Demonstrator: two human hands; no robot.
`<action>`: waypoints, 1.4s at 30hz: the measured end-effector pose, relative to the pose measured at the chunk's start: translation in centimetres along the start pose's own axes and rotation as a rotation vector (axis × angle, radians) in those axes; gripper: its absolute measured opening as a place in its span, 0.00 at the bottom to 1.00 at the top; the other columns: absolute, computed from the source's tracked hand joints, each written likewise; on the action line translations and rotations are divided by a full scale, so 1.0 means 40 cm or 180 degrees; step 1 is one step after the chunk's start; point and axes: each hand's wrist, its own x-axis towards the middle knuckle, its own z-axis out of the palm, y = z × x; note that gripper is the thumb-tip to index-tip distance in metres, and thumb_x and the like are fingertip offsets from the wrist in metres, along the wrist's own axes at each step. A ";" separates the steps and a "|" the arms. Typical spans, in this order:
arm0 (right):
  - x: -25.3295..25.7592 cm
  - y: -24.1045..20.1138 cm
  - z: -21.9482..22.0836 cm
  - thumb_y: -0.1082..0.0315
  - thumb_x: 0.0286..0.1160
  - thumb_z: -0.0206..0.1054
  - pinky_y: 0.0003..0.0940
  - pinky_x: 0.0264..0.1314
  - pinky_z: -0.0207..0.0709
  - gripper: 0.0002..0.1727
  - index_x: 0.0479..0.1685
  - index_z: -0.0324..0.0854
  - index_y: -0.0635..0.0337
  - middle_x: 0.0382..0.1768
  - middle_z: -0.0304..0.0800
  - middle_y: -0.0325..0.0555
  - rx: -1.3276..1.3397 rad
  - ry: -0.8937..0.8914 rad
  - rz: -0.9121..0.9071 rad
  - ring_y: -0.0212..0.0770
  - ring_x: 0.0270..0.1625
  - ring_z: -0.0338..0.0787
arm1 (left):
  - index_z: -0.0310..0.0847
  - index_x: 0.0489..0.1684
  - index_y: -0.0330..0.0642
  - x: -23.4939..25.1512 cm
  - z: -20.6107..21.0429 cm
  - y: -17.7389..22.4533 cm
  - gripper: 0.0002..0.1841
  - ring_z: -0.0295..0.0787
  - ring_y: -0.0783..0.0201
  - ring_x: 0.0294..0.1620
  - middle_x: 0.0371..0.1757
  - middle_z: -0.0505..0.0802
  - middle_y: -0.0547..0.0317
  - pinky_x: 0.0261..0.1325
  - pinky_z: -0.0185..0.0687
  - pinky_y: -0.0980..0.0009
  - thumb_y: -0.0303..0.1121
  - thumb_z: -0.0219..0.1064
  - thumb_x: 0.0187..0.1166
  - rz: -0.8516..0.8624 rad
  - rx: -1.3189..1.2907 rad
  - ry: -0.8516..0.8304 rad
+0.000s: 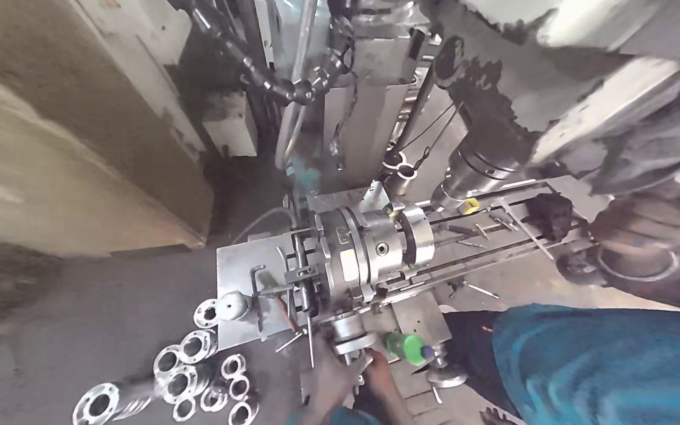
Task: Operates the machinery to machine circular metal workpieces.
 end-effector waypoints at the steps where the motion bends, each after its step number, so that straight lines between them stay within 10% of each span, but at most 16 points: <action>1: 0.001 -0.008 -0.002 0.58 0.69 0.72 0.51 0.47 0.82 0.16 0.42 0.86 0.65 0.33 0.88 0.50 -0.0067 0.0008 0.0051 0.45 0.38 0.87 | 0.55 0.85 0.36 0.014 0.010 -0.003 0.62 0.86 0.55 0.67 0.69 0.86 0.44 0.71 0.84 0.55 0.48 0.92 0.45 -0.0017 -0.0053 0.0093; 18: -0.041 -0.067 -0.063 0.50 0.69 0.73 0.51 0.46 0.80 0.21 0.41 0.88 0.62 0.34 0.86 0.48 -0.0504 -0.0054 0.0284 0.44 0.38 0.85 | 0.56 0.88 0.40 0.084 -0.009 -0.097 0.60 0.87 0.61 0.67 0.71 0.86 0.48 0.69 0.87 0.63 0.33 0.89 0.43 0.0048 -0.1196 -0.0644; 25: -0.067 -0.082 -0.148 0.56 0.73 0.69 0.43 0.62 0.85 0.33 0.75 0.72 0.67 0.59 0.89 0.52 0.0027 0.0581 -0.0463 0.41 0.57 0.90 | 0.53 0.90 0.39 0.085 -0.006 -0.112 0.63 0.87 0.61 0.69 0.74 0.84 0.47 0.70 0.87 0.62 0.37 0.91 0.43 0.0085 -0.1389 -0.0751; 31: -0.065 -0.158 -0.197 0.61 0.81 0.61 0.40 0.30 0.82 0.24 0.72 0.77 0.62 0.33 0.91 0.43 -0.0133 0.1049 -0.0506 0.37 0.27 0.86 | 0.52 0.90 0.43 0.086 -0.015 -0.099 0.63 0.89 0.60 0.66 0.72 0.85 0.47 0.66 0.90 0.61 0.33 0.90 0.42 -0.0114 -0.1194 -0.0833; 42: 0.070 -0.312 -0.179 0.72 0.88 0.52 0.24 0.29 0.77 0.14 0.56 0.82 0.68 0.31 0.84 0.36 0.1369 0.0684 -0.1981 0.26 0.27 0.80 | 0.53 0.91 0.42 0.089 -0.014 -0.013 0.62 0.88 0.55 0.65 0.72 0.84 0.42 0.66 0.87 0.55 0.44 0.90 0.49 -0.0109 -0.0292 -0.0511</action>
